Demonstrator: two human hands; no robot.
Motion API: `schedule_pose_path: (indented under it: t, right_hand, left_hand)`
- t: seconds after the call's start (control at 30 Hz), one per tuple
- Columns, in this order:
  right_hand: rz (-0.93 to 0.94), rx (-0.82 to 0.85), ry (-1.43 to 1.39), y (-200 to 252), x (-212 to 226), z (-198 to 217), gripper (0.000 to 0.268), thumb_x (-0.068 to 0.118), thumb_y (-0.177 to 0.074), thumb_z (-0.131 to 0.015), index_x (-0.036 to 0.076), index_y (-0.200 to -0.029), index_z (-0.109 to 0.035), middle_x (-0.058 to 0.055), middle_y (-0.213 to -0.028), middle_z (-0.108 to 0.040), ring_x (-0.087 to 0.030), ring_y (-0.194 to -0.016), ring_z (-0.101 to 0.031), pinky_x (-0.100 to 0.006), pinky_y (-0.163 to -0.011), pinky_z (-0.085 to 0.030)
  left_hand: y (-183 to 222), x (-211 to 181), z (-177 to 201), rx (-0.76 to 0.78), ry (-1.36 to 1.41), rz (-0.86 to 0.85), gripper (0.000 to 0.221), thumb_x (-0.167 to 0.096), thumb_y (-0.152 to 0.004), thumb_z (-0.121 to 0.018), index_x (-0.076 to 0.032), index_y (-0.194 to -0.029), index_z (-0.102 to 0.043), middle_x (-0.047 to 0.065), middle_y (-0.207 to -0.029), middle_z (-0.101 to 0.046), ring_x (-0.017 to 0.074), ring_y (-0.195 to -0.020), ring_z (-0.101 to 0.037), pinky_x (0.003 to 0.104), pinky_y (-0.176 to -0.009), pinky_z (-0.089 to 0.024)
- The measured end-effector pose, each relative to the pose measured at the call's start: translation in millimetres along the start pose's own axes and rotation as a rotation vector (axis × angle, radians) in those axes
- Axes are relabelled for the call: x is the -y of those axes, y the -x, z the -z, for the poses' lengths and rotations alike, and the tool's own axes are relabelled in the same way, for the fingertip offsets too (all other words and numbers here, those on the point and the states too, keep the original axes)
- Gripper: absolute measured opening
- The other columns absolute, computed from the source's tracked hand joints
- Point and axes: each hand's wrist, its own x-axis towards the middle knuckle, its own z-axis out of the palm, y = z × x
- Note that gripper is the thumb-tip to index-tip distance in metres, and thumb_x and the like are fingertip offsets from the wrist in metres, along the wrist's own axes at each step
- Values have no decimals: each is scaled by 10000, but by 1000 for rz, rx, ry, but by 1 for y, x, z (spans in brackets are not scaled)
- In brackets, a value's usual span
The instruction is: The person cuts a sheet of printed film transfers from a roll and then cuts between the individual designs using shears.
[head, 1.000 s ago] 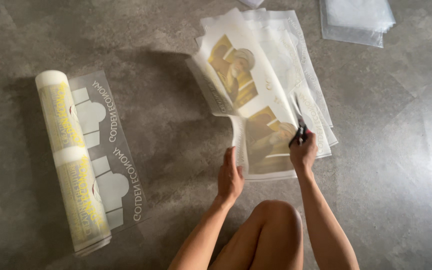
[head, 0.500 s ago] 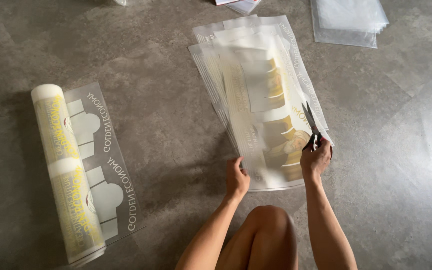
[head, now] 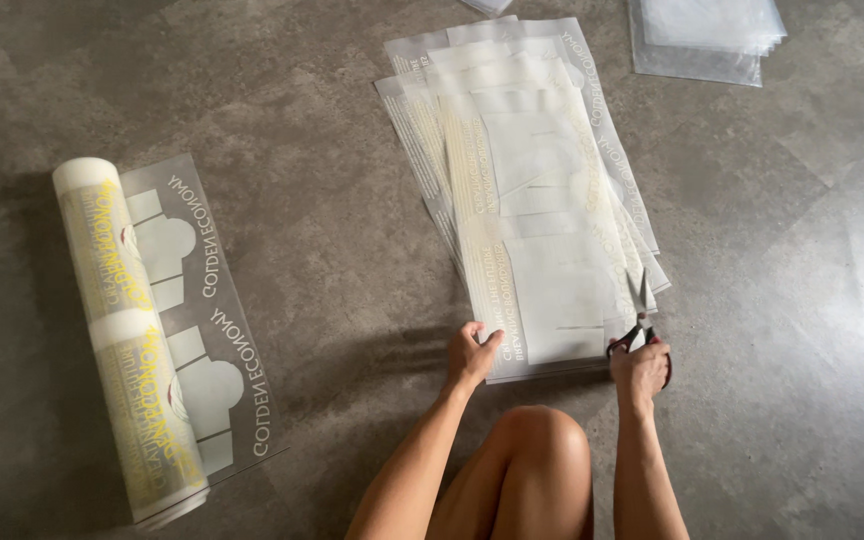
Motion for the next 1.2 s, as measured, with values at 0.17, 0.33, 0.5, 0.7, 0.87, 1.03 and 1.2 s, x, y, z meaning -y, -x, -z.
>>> schedule_pose_path:
  t: [0.17, 0.33, 0.5, 0.7, 0.87, 1.03, 1.2]
  right_hand:
    - [3, 33, 10, 5, -13, 3, 491, 252, -706, -724, 17, -1006, -414, -208, -906, -585, -416, -879, -588, -472, -775, -459]
    - [14, 74, -151, -2, -9, 17, 278, 145, -747, -660, 50, -923, -466, -182, -827, -597, -417, -840, -601, -474, -738, -462]
    - [-40, 130, -190, 2, -5, 5, 254, 167, -739, -662, 83, -910, -495, -182, -817, -625, -397, -853, -610, -470, -720, -473]
    - [35, -56, -360, 22, 25, 8, 232, 175, -754, -700, 125, -901, -527, -93, -762, -616, -335, -796, -622, -439, -700, -475]
    - [106, 2, -442, 69, 71, 51, 275, 153, -742, -721, 38, -889, -519, -193, -699, -610, -411, -758, -608, -491, -674, -456]
    - [-77, 274, -462, 66, 61, 19, 304, 302, -783, -686, 51, -875, -542, -179, -765, -630, -362, -819, -617, -442, -721, -459]
    - [-155, 237, -538, 55, 63, 22, 329, 343, -763, -720, 81, -897, -574, -148, -777, -628, -323, -838, -618, -415, -704, -451]
  left_hand:
    - [25, -29, 7, 5, -2, -13, 689, -62, -663, -557, 6, -1307, -322, 212, -1117, -564, 349, -1108, -526, 438, -967, -413]
    - [27, -52, 9, -115, -37, -221, 464, 35, -740, -470, -2, -1200, -519, 238, -1080, -601, 348, -1067, -557, 408, -926, -449]
    - [15, -21, 5, -297, 29, -254, 446, 62, -738, -486, -6, -1176, -543, 237, -1043, -618, 353, -1028, -580, 412, -898, -465]
    - [-11, 11, 0, -401, 51, -159, 456, 55, -718, -517, -52, -1159, -559, 200, -999, -643, 340, -1027, -584, 414, -904, -449]
    - [-32, 7, -1, -405, 48, -171, 444, 30, -731, -522, -91, -1154, -583, 149, -949, -658, 316, -984, -607, 386, -875, -464]
    - [-44, 12, -8, -400, 59, -150, 479, -24, -737, -546, -115, -1207, -544, 147, -974, -646, 312, -1000, -597, 400, -876, -459]
    - [-1, -9, 21, -112, -148, -125, 610, -131, -760, -606, -77, -1330, -395, 145, -1133, -551, 186, -898, -635, 288, -767, -525]
